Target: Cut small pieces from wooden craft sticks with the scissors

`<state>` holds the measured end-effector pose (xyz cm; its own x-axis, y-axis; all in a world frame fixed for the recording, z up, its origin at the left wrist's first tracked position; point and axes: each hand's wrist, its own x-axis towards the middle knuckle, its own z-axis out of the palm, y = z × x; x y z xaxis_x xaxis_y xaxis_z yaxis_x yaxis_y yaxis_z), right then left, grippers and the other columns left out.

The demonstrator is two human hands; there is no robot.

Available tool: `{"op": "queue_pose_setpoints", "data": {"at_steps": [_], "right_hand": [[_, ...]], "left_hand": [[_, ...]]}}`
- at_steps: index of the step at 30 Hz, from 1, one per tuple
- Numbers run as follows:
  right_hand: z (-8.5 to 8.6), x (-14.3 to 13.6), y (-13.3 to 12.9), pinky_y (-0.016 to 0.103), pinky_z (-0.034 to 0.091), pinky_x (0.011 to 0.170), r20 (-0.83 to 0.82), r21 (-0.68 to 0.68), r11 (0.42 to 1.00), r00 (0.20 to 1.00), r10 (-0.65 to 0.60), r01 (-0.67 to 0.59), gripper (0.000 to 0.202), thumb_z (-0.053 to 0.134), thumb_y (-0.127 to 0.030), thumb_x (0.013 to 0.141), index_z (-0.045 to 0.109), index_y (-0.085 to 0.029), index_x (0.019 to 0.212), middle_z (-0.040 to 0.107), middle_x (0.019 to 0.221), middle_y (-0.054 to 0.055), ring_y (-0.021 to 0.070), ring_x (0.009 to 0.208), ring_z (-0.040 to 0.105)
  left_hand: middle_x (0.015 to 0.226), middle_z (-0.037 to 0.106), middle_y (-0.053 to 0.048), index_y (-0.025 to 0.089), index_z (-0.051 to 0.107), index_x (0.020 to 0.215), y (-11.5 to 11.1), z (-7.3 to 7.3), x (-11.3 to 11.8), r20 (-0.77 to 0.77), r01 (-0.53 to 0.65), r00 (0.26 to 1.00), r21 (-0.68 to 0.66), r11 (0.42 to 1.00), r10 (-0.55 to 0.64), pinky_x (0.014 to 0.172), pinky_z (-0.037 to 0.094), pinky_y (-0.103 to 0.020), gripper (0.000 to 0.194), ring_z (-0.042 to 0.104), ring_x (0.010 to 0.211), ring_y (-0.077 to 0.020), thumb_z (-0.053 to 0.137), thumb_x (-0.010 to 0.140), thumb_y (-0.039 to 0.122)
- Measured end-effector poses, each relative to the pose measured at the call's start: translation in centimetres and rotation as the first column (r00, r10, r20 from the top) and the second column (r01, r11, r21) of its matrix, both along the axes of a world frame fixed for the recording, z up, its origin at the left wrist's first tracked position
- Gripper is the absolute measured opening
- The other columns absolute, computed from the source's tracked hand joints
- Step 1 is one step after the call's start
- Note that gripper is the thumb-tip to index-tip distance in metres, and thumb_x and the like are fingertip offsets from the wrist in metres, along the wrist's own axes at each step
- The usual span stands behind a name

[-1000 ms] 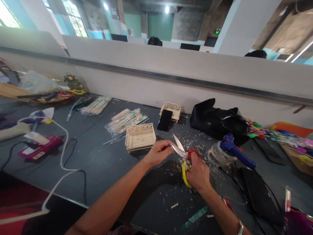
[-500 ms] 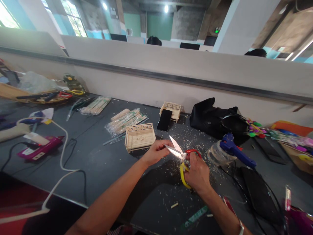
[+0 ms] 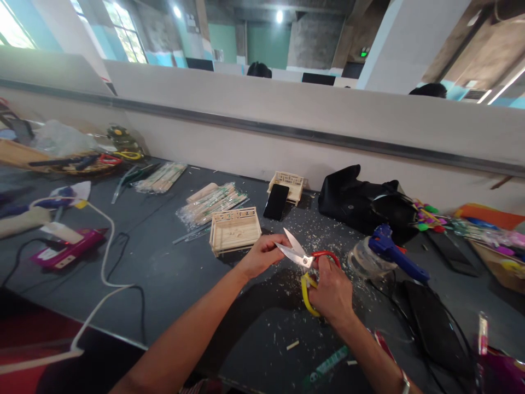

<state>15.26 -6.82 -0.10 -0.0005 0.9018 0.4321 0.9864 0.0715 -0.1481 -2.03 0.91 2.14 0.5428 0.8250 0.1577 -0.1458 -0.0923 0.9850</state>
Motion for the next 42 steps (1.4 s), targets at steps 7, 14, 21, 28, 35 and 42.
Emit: {"op": "queue_pose_setpoints", "data": {"at_steps": [7, 14, 21, 28, 35, 42], "right_hand": [[-0.6, -0.2, 0.0, 0.024, 0.032, 0.051, 0.015, 0.078, 0.997, 1.000, 0.012, -0.013, 0.022, 0.052, -0.014, 0.060, 0.049, -0.020, 0.081, 0.064, 0.067, 0.002, 0.0163, 0.055, 0.056], [0.0, -0.3, -0.2, 0.023, 0.027, 0.048, 0.014, 0.009, 1.000, 1.000, 0.004, -0.004, 0.018, 0.052, -0.016, 0.058, 0.050, -0.021, 0.075, 0.059, 0.058, 0.000, 0.0149, 0.051, 0.054], [-1.2, -0.2, 0.0, 0.022, 0.025, 0.045, -0.103, -0.013, 1.000, 0.995, -0.002, 0.000, 0.008, 0.050, -0.022, 0.061, 0.048, -0.022, 0.069, 0.055, 0.051, -0.002, 0.0137, 0.043, 0.051], [-1.8, 0.7, 0.5, 0.023, 0.033, 0.047, -0.370, 0.046, 0.999, 0.929, 0.021, -0.004, 0.015, 0.042, -0.023, 0.068, 0.051, -0.021, 0.080, 0.058, 0.055, 0.000, 0.0157, 0.046, 0.054], [-2.5, 0.6, 0.5, 0.023, 0.036, 0.048, -0.439, 0.028, 0.999, 0.898, 0.046, -0.038, 0.014, 0.044, -0.027, 0.067, 0.052, -0.022, 0.078, 0.058, 0.054, 0.000, 0.0162, 0.048, 0.055], [-2.4, 1.0, 1.2, 0.024, 0.038, 0.050, -0.526, -0.057, 0.998, 0.850, -0.019, -0.013, 0.023, 0.044, -0.029, 0.064, 0.055, -0.021, 0.083, 0.063, 0.059, 0.002, 0.0172, 0.052, 0.058]], "left_hand": [[0.046, 0.039, 0.007, 0.015, 0.053, 0.064, 0.0, -0.3, 0.2, 0.100, 0.030, 0.995, -0.092, 0.995, -0.021, 0.042, 0.021, -0.020, 0.028, 0.029, 0.041, -0.0046, 0.064, 0.068, 0.041], [0.046, 0.039, 0.007, 0.014, 0.055, 0.064, 0.3, -0.5, -0.3, 0.065, 0.034, 0.997, -0.061, 0.998, -0.030, 0.043, 0.021, -0.020, 0.026, 0.031, 0.042, -0.0048, 0.064, 0.067, 0.038], [0.049, 0.042, 0.007, 0.013, 0.058, 0.066, 0.3, -0.1, -0.3, 0.072, 0.035, 0.997, -0.064, 0.997, -0.030, 0.043, 0.024, -0.020, 0.024, 0.033, 0.043, -0.0044, 0.065, 0.067, 0.036], [0.060, 0.055, 0.002, 0.014, 0.059, 0.065, 0.0, 0.7, -0.2, 0.091, 0.071, 0.994, -0.139, 0.988, -0.058, 0.043, 0.026, -0.019, 0.030, 0.034, 0.044, -0.0034, 0.068, 0.065, 0.042], [0.058, 0.050, 0.004, 0.014, 0.058, 0.066, 0.1, 0.5, -0.3, 0.052, -0.006, 0.999, -0.088, 0.996, 0.010, 0.044, 0.027, -0.019, 0.028, 0.037, 0.046, -0.0048, 0.067, 0.064, 0.041], [0.057, 0.048, 0.004, 0.016, 0.056, 0.067, 0.8, 1.1, -0.7, -0.194, -0.169, 0.960, 0.185, 0.968, 0.204, 0.048, 0.031, -0.020, 0.020, 0.040, 0.049, -0.0077, 0.057, 0.071, 0.036]]}}
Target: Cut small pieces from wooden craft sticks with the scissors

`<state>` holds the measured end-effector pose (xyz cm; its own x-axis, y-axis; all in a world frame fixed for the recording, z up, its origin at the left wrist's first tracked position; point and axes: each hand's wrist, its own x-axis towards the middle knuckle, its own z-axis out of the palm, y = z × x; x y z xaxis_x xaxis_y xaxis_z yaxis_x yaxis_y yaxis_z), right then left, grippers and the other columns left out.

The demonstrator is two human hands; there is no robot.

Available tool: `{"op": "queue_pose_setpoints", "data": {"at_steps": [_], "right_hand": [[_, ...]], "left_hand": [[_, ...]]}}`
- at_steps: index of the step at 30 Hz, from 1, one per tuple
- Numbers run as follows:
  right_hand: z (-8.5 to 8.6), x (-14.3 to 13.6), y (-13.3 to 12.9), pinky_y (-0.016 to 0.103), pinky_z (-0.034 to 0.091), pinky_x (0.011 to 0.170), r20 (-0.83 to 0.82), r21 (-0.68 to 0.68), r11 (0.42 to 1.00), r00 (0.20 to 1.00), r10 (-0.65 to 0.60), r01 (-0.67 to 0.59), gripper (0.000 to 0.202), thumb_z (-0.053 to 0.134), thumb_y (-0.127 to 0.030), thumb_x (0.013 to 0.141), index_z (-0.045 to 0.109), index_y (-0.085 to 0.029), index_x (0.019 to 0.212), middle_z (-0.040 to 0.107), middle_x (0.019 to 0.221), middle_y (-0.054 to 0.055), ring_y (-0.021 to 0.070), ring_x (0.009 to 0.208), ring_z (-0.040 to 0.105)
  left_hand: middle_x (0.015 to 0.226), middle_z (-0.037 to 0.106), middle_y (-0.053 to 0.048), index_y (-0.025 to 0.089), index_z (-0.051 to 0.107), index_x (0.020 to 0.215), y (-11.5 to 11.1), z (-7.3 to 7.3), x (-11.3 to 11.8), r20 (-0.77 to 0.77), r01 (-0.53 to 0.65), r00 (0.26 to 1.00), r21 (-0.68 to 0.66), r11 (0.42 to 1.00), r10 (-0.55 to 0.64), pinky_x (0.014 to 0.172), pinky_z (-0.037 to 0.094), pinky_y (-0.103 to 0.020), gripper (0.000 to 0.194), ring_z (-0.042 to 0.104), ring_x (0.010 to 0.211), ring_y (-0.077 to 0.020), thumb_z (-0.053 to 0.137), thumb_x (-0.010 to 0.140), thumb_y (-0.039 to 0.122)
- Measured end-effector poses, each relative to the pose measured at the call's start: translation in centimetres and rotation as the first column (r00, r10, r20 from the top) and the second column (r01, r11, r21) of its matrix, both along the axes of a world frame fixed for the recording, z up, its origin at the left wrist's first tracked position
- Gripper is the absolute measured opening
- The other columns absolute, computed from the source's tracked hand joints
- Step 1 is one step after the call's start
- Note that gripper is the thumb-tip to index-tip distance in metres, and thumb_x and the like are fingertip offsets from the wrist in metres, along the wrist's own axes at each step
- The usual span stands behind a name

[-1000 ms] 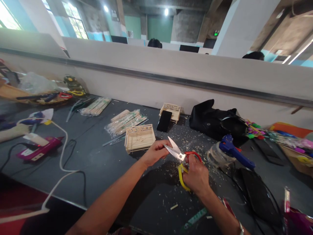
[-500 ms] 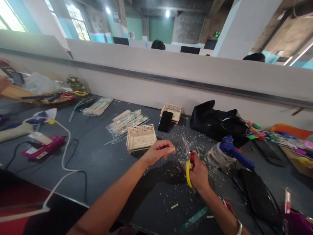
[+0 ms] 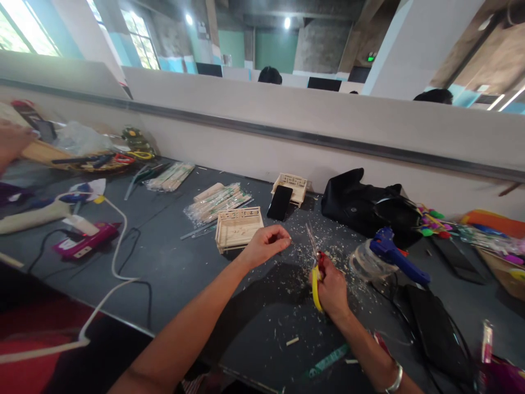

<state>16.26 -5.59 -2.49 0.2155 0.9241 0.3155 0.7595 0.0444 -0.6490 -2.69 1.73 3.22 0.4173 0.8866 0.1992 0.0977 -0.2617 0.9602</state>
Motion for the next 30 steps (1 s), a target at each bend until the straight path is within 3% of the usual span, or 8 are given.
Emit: {"op": "queue_pose_setpoints", "data": {"at_steps": [3, 9, 15, 20, 22, 24, 26, 30], "right_hand": [[0.3, 0.1, 0.3, 0.025, 0.038, 0.051, -0.051, -0.049, 0.999, 0.999, -0.005, 0.002, 0.019, 0.046, -0.030, 0.063, 0.054, -0.022, 0.078, 0.063, 0.060, 0.001, 0.0175, 0.053, 0.058], [0.4, 0.0, 0.5, 0.025, 0.037, 0.052, -0.059, -0.089, 0.995, 0.997, -0.055, 0.050, 0.013, 0.047, -0.027, 0.061, 0.052, -0.024, 0.072, 0.062, 0.060, 0.001, 0.0175, 0.055, 0.057], [0.5, -0.2, 0.6, 0.022, 0.036, 0.050, -0.063, -0.129, 0.991, 0.997, -0.041, 0.033, 0.010, 0.046, -0.022, 0.057, 0.048, -0.024, 0.067, 0.059, 0.057, -0.002, 0.0150, 0.053, 0.055], [0.3, -0.1, 0.6, 0.022, 0.038, 0.053, -0.070, -0.118, 0.992, 0.997, -0.039, 0.030, 0.012, 0.047, -0.021, 0.057, 0.050, -0.024, 0.069, 0.061, 0.061, -0.001, 0.0154, 0.057, 0.058], [0.3, -0.2, 0.6, 0.021, 0.037, 0.052, -0.063, -0.104, 0.994, 0.997, -0.038, 0.031, 0.012, 0.047, -0.020, 0.057, 0.050, -0.024, 0.069, 0.061, 0.060, -0.001, 0.0151, 0.056, 0.057], [0.4, -0.3, 0.5, 0.021, 0.036, 0.050, -0.067, -0.078, 0.997, 0.997, -0.027, 0.022, 0.010, 0.046, -0.021, 0.058, 0.049, -0.024, 0.068, 0.060, 0.058, -0.002, 0.0148, 0.053, 0.056], [0.5, -0.4, 0.5, 0.022, 0.036, 0.049, -0.080, -0.050, 0.999, 0.997, -0.004, 0.000, 0.008, 0.046, -0.023, 0.059, 0.047, -0.024, 0.067, 0.059, 0.056, -0.002, 0.0149, 0.050, 0.054], [0.8, -0.4, 0.3, 0.023, 0.037, 0.049, -0.082, -0.014, 1.000, 0.997, 0.013, -0.014, 0.008, 0.046, -0.027, 0.062, 0.048, -0.024, 0.069, 0.059, 0.056, -0.001, 0.0158, 0.050, 0.054]], "left_hand": [[0.060, 0.055, 0.001, 0.017, 0.059, 0.070, 0.8, 1.3, -1.7, -0.373, -0.184, 0.890, 0.234, 0.955, 0.263, 0.055, 0.036, -0.023, 0.011, 0.049, 0.056, -0.0115, 0.052, 0.075, 0.024], [0.091, 0.069, -0.011, 0.017, 0.064, 0.083, 1.9, 2.7, -6.2, -0.853, -0.215, 0.266, 0.402, 0.890, 0.449, 0.068, 0.043, -0.030, 0.021, 0.063, 0.088, -0.0248, 0.044, 0.080, 0.018], [0.101, 0.069, -0.014, 0.014, 0.066, 0.091, 1.8, 2.4, -6.7, -0.923, -0.073, 0.102, 0.364, 0.928, 0.370, 0.069, 0.045, -0.031, 0.030, 0.063, 0.095, -0.0274, 0.037, 0.083, 0.014], [0.090, 0.069, -0.010, 0.016, 0.064, 0.080, 1.9, 3.3, -6.3, -0.826, -0.185, 0.274, 0.457, 0.870, 0.492, 0.067, 0.044, -0.030, 0.022, 0.063, 0.085, -0.0231, 0.042, 0.081, 0.018], [0.079, 0.065, -0.006, 0.018, 0.061, 0.075, 1.8, 3.6, -5.6, -0.650, -0.349, 0.513, 0.438, 0.828, 0.560, 0.065, 0.042, -0.028, 0.014, 0.060, 0.076, -0.0189, 0.047, 0.077, 0.020], [0.067, 0.058, 0.000, 0.018, 0.057, 0.075, 1.3, 3.7, -4.2, -0.343, -0.453, 0.801, 0.185, 0.872, 0.490, 0.059, 0.040, -0.025, 0.009, 0.054, 0.064, -0.0139, 0.050, 0.070, 0.016], [0.063, 0.053, 0.002, 0.018, 0.053, 0.071, 0.7, 3.4, -2.2, 0.052, -0.269, 0.956, -0.233, 0.935, 0.288, 0.053, 0.037, -0.022, 0.016, 0.049, 0.056, -0.0103, 0.047, 0.060, 0.008], [0.062, 0.055, 0.001, 0.015, 0.047, 0.055, -0.2, 1.4, 1.8, 0.444, 0.151, 0.875, -0.632, 0.760, 0.195, 0.049, 0.036, -0.017, 0.022, 0.048, 0.053, -0.0060, 0.042, 0.043, -0.003]]}}
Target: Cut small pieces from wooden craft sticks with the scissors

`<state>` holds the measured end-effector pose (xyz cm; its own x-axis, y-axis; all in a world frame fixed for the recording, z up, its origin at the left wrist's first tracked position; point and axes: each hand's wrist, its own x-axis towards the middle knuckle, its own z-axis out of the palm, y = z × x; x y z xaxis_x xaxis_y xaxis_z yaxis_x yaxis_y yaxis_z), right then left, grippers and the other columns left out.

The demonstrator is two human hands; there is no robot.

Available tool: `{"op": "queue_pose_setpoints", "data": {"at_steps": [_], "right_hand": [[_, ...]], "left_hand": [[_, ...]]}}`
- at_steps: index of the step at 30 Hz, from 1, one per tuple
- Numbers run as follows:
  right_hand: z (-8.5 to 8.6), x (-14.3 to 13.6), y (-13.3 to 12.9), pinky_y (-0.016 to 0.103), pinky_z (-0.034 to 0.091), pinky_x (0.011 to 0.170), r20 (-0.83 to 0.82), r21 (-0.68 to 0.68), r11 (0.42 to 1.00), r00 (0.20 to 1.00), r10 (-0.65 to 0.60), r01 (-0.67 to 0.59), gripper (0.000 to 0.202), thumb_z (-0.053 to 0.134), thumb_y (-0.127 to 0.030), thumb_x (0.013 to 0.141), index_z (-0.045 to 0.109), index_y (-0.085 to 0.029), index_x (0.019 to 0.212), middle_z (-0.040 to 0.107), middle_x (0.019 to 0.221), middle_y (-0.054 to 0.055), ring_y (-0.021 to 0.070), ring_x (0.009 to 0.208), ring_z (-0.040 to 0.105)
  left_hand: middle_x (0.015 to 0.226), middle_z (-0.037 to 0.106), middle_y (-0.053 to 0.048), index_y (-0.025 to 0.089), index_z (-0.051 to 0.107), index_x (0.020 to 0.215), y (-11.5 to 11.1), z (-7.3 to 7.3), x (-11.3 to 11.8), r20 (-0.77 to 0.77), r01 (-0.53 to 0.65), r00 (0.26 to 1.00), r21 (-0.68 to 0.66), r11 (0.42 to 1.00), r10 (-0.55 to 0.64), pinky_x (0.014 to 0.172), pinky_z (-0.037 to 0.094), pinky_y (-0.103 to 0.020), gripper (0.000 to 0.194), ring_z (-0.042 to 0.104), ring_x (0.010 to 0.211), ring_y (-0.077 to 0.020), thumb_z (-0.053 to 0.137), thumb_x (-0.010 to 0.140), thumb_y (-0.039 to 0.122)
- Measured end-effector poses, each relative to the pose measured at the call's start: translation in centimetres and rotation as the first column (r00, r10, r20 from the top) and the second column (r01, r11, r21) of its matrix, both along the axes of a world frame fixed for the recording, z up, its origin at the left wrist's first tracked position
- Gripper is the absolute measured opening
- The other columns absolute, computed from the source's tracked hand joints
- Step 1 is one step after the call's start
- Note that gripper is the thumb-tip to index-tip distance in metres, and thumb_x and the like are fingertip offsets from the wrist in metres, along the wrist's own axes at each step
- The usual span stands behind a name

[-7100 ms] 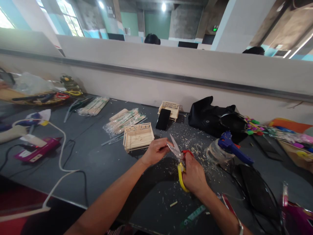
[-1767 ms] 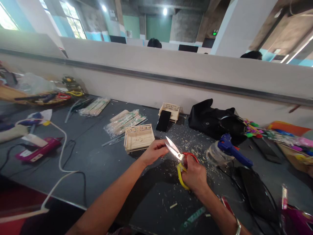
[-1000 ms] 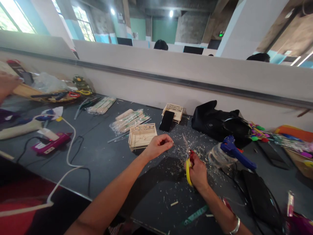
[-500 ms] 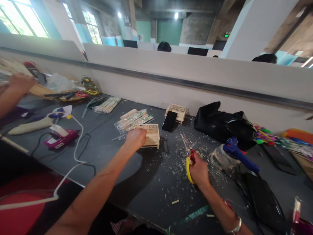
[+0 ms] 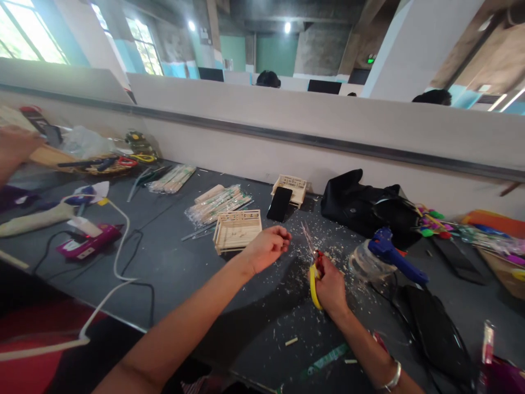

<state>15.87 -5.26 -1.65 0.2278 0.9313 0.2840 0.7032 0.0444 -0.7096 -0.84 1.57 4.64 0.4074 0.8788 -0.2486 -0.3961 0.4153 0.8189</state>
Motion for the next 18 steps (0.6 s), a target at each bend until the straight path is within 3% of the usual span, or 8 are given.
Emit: {"op": "queue_pose_setpoints", "data": {"at_steps": [3, 7, 13, 18], "right_hand": [[0.1, 0.1, 0.0, 0.023, 0.037, 0.048, 0.014, 0.000, 1.000, 1.000, -0.014, 0.014, 0.011, 0.047, -0.029, 0.062, 0.050, -0.024, 0.072, 0.058, 0.055, -0.001, 0.0157, 0.048, 0.053], [0.1, 0.0, 0.1, 0.023, 0.038, 0.048, -0.005, -0.013, 1.000, 1.000, -0.009, 0.009, 0.013, 0.046, -0.028, 0.062, 0.050, -0.023, 0.073, 0.059, 0.057, -0.001, 0.0153, 0.049, 0.054], [0.0, -0.1, 0.0, 0.023, 0.039, 0.050, 0.003, -0.012, 1.000, 1.000, -0.007, 0.007, 0.008, 0.046, -0.028, 0.063, 0.048, -0.023, 0.070, 0.059, 0.057, -0.001, 0.0149, 0.050, 0.055], [0.0, -0.2, -0.1, 0.023, 0.039, 0.050, 0.012, -0.024, 1.000, 1.000, -0.010, 0.011, 0.009, 0.045, -0.025, 0.061, 0.048, -0.024, 0.069, 0.060, 0.058, -0.001, 0.0147, 0.051, 0.056]], "left_hand": [[0.060, 0.059, 0.001, 0.014, 0.049, 0.052, -0.2, -1.6, 1.6, 0.054, -0.017, 0.998, -0.085, 0.996, 0.022, 0.054, 0.043, -0.016, 0.026, 0.054, 0.055, -0.0063, 0.046, 0.042, -0.010], [0.067, 0.065, -0.003, 0.012, 0.055, 0.054, -0.3, -2.7, 1.8, 0.065, -0.013, 0.998, -0.115, 0.993, 0.021, 0.071, 0.054, -0.025, 0.020, 0.063, 0.063, -0.0113, 0.057, 0.055, -0.007], [0.070, 0.070, -0.011, 0.011, 0.058, 0.059, -0.1, -3.4, 1.5, 0.135, -0.025, 0.989, -0.215, 0.976, 0.055, 0.088, 0.053, -0.033, 0.017, 0.069, 0.071, -0.0175, 0.051, 0.063, -0.004], [0.067, 0.070, -0.006, 0.014, 0.054, 0.054, 0.3, -3.6, 1.6, 0.164, -0.040, 0.984, -0.148, 0.988, 0.064, 0.095, 0.049, -0.035, 0.026, 0.069, 0.078, -0.0176, 0.048, 0.054, -0.011]]}}
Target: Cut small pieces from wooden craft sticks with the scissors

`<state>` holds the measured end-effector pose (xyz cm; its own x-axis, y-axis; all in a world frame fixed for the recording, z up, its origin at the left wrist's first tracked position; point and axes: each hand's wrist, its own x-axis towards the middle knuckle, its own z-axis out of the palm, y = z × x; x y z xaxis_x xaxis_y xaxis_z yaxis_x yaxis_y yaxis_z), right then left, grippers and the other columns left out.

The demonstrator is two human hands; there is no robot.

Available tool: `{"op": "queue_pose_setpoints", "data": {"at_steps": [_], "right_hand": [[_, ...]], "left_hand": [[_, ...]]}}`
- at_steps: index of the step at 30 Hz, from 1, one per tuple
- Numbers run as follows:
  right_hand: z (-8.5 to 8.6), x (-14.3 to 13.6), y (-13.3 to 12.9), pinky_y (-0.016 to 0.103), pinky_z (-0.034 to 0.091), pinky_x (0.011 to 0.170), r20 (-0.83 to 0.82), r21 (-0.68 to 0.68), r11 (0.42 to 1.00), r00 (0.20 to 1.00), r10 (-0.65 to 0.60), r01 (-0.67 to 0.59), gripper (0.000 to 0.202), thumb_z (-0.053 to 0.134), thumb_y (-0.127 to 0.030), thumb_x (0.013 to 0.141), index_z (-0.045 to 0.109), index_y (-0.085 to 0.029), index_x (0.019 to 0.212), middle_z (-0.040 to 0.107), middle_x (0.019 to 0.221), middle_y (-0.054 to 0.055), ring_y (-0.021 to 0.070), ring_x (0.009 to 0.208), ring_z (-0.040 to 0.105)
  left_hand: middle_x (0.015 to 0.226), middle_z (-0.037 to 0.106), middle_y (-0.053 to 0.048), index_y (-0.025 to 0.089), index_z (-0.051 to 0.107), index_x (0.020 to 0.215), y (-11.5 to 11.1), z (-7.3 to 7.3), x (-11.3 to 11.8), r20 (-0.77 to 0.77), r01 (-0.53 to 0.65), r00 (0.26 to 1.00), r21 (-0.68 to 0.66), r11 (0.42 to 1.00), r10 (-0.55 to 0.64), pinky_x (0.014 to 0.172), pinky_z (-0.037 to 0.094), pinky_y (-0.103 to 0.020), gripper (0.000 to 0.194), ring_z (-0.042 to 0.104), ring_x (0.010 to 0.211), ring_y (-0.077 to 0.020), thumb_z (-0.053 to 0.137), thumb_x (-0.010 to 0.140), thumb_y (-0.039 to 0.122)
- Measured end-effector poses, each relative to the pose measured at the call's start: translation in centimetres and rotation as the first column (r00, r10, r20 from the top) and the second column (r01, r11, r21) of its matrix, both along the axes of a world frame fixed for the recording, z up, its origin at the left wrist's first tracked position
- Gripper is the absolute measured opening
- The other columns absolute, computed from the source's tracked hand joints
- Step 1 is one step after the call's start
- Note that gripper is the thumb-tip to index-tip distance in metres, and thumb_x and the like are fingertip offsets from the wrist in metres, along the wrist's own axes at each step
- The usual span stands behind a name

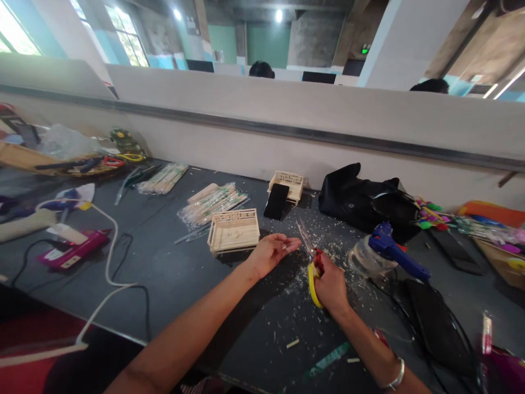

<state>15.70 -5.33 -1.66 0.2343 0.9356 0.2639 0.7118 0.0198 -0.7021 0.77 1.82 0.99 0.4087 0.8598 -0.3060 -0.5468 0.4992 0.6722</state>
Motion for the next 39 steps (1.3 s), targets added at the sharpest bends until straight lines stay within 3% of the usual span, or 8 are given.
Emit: {"op": "queue_pose_setpoints", "data": {"at_steps": [9, 14, 17, 20, 25, 29, 32, 39], "right_hand": [[0.1, 0.0, -0.1, 0.021, 0.037, 0.049, 0.037, -0.012, 1.000, 0.999, -0.003, 0.004, 0.011, 0.046, -0.020, 0.060, 0.049, -0.024, 0.070, 0.061, 0.058, -0.002, 0.0144, 0.051, 0.056], [-0.3, 0.0, 0.0, 0.023, 0.038, 0.052, 0.053, -0.054, 0.998, 0.999, -0.008, 0.011, 0.012, 0.045, -0.022, 0.061, 0.050, -0.024, 0.072, 0.063, 0.062, -0.001, 0.0161, 0.056, 0.059], [-0.5, 0.1, -0.1, 0.023, 0.039, 0.053, 0.080, -0.050, 0.999, 0.997, -0.010, 0.014, 0.015, 0.044, -0.021, 0.063, 0.051, -0.024, 0.076, 0.064, 0.067, 0.001, 0.0167, 0.058, 0.060], [-0.6, 0.1, -0.1, 0.024, 0.040, 0.054, 0.087, -0.030, 1.000, 0.996, 0.008, -0.006, 0.022, 0.043, -0.021, 0.064, 0.052, -0.023, 0.085, 0.065, 0.073, 0.002, 0.0171, 0.061, 0.060], [-0.7, 0.0, -0.3, 0.024, 0.044, 0.061, 0.105, 0.024, 0.997, 0.992, 0.068, -0.071, 0.031, 0.045, -0.018, 0.064, 0.051, -0.022, 0.094, 0.065, 0.080, 0.003, 0.0177, 0.068, 0.061], [-0.8, 0.0, -0.3, 0.026, 0.047, 0.068, 0.136, 0.041, 0.995, 0.987, 0.087, -0.093, 0.037, 0.045, -0.015, 0.060, 0.050, -0.022, 0.097, 0.065, 0.086, 0.005, 0.0188, 0.077, 0.063], [-0.9, -0.1, -0.3, 0.029, 0.048, 0.076, 0.131, 0.048, 0.991, 0.984, 0.121, -0.128, 0.039, 0.045, -0.015, 0.061, 0.049, -0.022, 0.099, 0.065, 0.093, 0.006, 0.0197, 0.085, 0.063], [-0.7, -0.3, -0.7, 0.031, 0.049, 0.077, 0.110, 0.036, 0.990, 0.985, 0.130, -0.135, 0.039, 0.045, -0.015, 0.061, 0.048, -0.022, 0.100, 0.065, 0.092, 0.007, 0.0209, 0.087, 0.063]], "left_hand": [[0.073, 0.071, -0.006, 0.012, 0.058, 0.060, -0.3, 0.1, -0.4, -0.037, 0.081, 0.996, 0.110, 0.991, -0.077, 0.080, 0.056, -0.027, 0.014, 0.069, 0.073, -0.0153, 0.065, 0.065, 0.001], [0.071, 0.071, -0.005, 0.012, 0.060, 0.066, -0.5, 0.2, -0.4, -0.073, 0.041, 0.997, 0.143, 0.989, -0.031, 0.060, 0.056, -0.020, 0.012, 0.069, 0.069, -0.0148, 0.071, 0.064, 0.008], [0.070, 0.070, -0.002, 0.015, 0.055, 0.072, -0.6, 0.4, -0.3, -0.080, -0.004, 0.997, 0.207, 0.978, 0.021, 0.052, 0.054, -0.021, 0.023, 0.069, 0.065, -0.0157, 0.075, 0.062, 0.016], [0.070, 0.070, -0.001, 0.017, 0.052, 0.077, -0.8, 0.6, -0.4, -0.072, -0.036, 0.996, 0.287, 0.957, 0.059, 0.055, 0.054, -0.024, 0.033, 0.068, 0.064, -0.0159, 0.079, 0.060, 0.026], [0.064, 0.068, -0.002, 0.014, 0.059, 0.077, -0.7, 0.7, -0.6, -0.121, -0.022, 0.990, 0.373, 0.928, 0.072, 0.057, 0.053, -0.027, 0.037, 0.064, 0.057, -0.0145, 0.080, 0.057, 0.037], [0.057, 0.065, 0.000, 0.014, 0.063, 0.073, -0.7, 0.7, -0.6, -0.177, -0.035, 0.978, 0.391, 0.920, 0.112, 0.055, 0.049, -0.026, 0.035, 0.059, 0.049, -0.0120, 0.080, 0.055, 0.039], [0.065, 0.068, -0.001, 0.014, 0.062, 0.066, -0.9, 0.8, -0.5, -0.190, -0.036, 0.974, 0.406, 0.913, 0.123, 0.052, 0.047, -0.025, 0.035, 0.057, 0.047, -0.0099, 0.081, 0.052, 0.040], [0.057, 0.064, 0.000, 0.014, 0.061, 0.064, -1.5, 0.7, -0.4, -0.220, 0.036, 0.972, 0.464, 0.885, 0.076, 0.051, 0.044, -0.024, 0.033, 0.055, 0.047, -0.0107, 0.078, 0.058, 0.042]]}}
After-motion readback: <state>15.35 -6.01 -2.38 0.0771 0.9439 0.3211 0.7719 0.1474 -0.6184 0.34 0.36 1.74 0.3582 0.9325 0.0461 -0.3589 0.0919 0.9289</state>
